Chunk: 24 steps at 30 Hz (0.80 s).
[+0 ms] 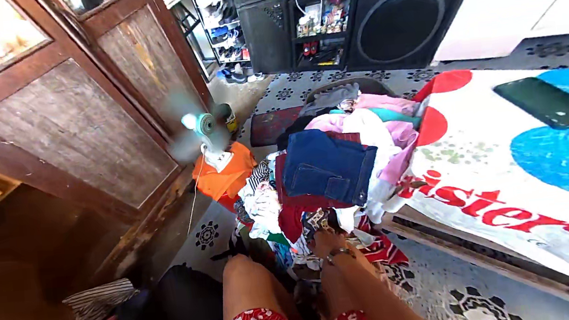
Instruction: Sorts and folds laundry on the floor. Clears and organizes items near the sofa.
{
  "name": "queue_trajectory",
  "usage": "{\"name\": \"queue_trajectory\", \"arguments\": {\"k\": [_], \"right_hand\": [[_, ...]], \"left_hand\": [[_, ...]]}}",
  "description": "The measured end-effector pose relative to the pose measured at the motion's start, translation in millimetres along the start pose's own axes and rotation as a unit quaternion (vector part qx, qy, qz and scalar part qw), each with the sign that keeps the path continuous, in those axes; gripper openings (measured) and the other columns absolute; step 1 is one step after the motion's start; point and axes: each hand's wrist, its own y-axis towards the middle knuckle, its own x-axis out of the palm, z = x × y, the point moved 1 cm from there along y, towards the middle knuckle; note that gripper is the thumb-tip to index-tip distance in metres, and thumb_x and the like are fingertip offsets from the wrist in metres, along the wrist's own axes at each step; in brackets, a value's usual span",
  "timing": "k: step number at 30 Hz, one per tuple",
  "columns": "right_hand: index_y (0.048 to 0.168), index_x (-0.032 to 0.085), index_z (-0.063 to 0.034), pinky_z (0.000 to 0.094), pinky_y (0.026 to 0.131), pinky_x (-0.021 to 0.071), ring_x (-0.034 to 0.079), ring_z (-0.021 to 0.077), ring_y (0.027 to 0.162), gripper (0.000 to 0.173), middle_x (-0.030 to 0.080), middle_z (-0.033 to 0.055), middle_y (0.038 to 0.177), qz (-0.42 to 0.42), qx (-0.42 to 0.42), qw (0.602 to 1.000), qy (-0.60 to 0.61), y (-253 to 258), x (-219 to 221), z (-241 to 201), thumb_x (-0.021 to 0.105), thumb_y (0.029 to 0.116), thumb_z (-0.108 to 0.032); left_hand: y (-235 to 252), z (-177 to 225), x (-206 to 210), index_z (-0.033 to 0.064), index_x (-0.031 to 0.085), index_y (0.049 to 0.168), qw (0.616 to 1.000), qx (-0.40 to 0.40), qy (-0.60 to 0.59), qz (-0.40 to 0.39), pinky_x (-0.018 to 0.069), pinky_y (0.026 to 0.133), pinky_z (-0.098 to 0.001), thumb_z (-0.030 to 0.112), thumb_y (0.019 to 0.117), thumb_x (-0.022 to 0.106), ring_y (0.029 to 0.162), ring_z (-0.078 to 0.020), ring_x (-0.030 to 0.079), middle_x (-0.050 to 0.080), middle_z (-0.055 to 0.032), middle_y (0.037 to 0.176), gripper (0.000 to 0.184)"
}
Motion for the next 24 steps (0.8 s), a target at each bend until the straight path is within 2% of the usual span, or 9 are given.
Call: {"name": "queue_trajectory", "arguments": {"k": [3, 6, 8, 10, 13, 17, 21, 23, 24], "right_hand": [[0.143, 0.055, -0.0006, 0.0755, 0.109, 0.0299, 0.035, 0.0540, 0.144, 0.078, 0.034, 0.0323, 0.159, -0.013, 0.013, 0.999, -0.028, 22.4, 17.2, -1.8, 0.066, 0.0916, -0.057], [0.148, 0.051, -0.0036, 0.0734, 0.109, 0.0321, 0.035, 0.0529, 0.144, 0.067, 0.029, 0.0287, 0.162, 0.031, 0.008, 0.999, 0.008, 27.8, 23.6, -1.7, 0.066, 0.0958, -0.043], [0.148, 0.051, -0.0010, 0.0636, 0.114, 0.0351, 0.042, 0.0440, 0.144, 0.055, 0.040, 0.0244, 0.158, 0.083, 0.002, 0.993, 0.080, 15.6, 8.8, -2.3, 0.058, 0.1015, -0.030], [0.135, 0.061, 0.0029, 0.0552, 0.113, 0.0426, 0.054, 0.0397, 0.134, 0.041, 0.056, 0.0249, 0.144, 0.157, -0.022, 0.971, 0.181, 6.3, -2.1, 5.0, 0.059, 0.1003, -0.020], [0.121, 0.067, 0.0062, 0.0545, 0.108, 0.0458, 0.062, 0.0409, 0.123, 0.028, 0.065, 0.0280, 0.127, 0.202, -0.075, 0.927, 0.307, -7.2, -11.4, 21.0, 0.061, 0.0984, -0.009], [0.115, 0.068, 0.0078, 0.0502, 0.103, 0.0506, 0.066, 0.0358, 0.114, 0.025, 0.068, 0.0255, 0.119, 0.212, -0.183, 0.892, 0.356, -45.8, -13.1, 21.2, 0.063, 0.0976, -0.009], [0.118, 0.068, 0.0039, 0.0424, 0.097, 0.0540, 0.070, 0.0285, 0.105, 0.025, 0.071, 0.0203, 0.114, 0.164, -0.242, 0.910, 0.295, -123.6, -23.4, -14.1, 0.057, 0.1017, -0.012], [0.103, 0.071, 0.0061, 0.0385, 0.087, 0.0577, 0.071, 0.0267, 0.092, 0.017, 0.072, 0.0203, 0.101, 0.236, -0.317, 0.857, 0.331, -133.8, -7.4, -24.0, 0.061, 0.0956, -0.004], [0.098, 0.071, 0.0056, 0.0379, 0.083, 0.0588, 0.071, 0.0258, 0.089, 0.013, 0.072, 0.0192, 0.097, 0.261, -0.360, 0.826, 0.346, -138.1, 1.6, -29.1, 0.062, 0.0933, -0.002]], "left_hand": [[0.6, 72.8, 41.1, -0.0051, 0.067, 0.126, 0.979, 0.125, -0.112, -0.117, 0.0494, 0.104, -0.0554, 0.013, 0.0953, 0.066, 0.122, -0.0459, 0.059, 0.059, -0.0328, 0.131, 0.035], [-27.8, 143.8, 86.2, 0.0006, 0.071, 0.122, 0.939, 0.227, -0.157, -0.207, 0.0489, 0.107, -0.0516, 0.010, 0.0924, 0.068, 0.125, -0.0396, 0.060, 0.063, -0.0252, 0.131, 0.031], [-49.2, 177.5, 107.8, 0.0032, 0.072, 0.123, 0.908, 0.270, -0.172, -0.271, 0.0486, 0.108, -0.0485, 0.010, 0.0933, 0.068, 0.125, -0.0358, 0.061, 0.064, -0.0218, 0.132, 0.030], [-65.9, 200.1, 123.6, 0.0038, 0.073, 0.121, 0.880, 0.306, -0.206, -0.298, 0.0495, 0.107, -0.0483, 0.009, 0.0928, 0.069, 0.123, -0.0353, 0.062, 0.066, -0.0206, 0.128, 0.029], [-82.1, 223.7, 138.4, 0.0032, 0.074, 0.119, 0.858, 0.312, -0.269, -0.308, 0.0536, 0.101, -0.0473, 0.007, 0.0927, 0.068, 0.114, -0.0327, 0.067, 0.070, -0.0182, 0.122, 0.027], [-90.8, 245.0, 151.5, 0.0022, 0.068, 0.127, 0.848, 0.257, -0.320, -0.334, 0.0580, 0.089, -0.0382, 0.009, 0.0952, 0.064, 0.097, -0.0233, 0.070, 0.072, -0.0143, 0.113, 0.033], [-93.3, 267.9, 152.8, -0.0019, 0.040, 0.151, 0.836, 0.215, -0.384, -0.328, 0.0606, 0.080, -0.0397, 0.010, 0.0887, 0.073, 0.094, -0.0249, 0.071, 0.067, -0.0187, 0.122, 0.071], [-91.7, 275.8, 152.1, -0.0033, 0.031, 0.155, 0.834, 0.218, -0.406, -0.305, 0.0605, 0.081, -0.0388, 0.015, 0.0832, 0.080, 0.096, -0.0235, 0.071, 0.063, -0.0208, 0.129, 0.089], [-91.3, 277.5, 151.9, -0.0042, 0.029, 0.155, 0.830, 0.225, -0.413, -0.299, 0.0592, 0.087, -0.0378, 0.018, 0.0819, 0.082, 0.103, -0.0222, 0.070, 0.061, -0.0217, 0.133, 0.093]]}}
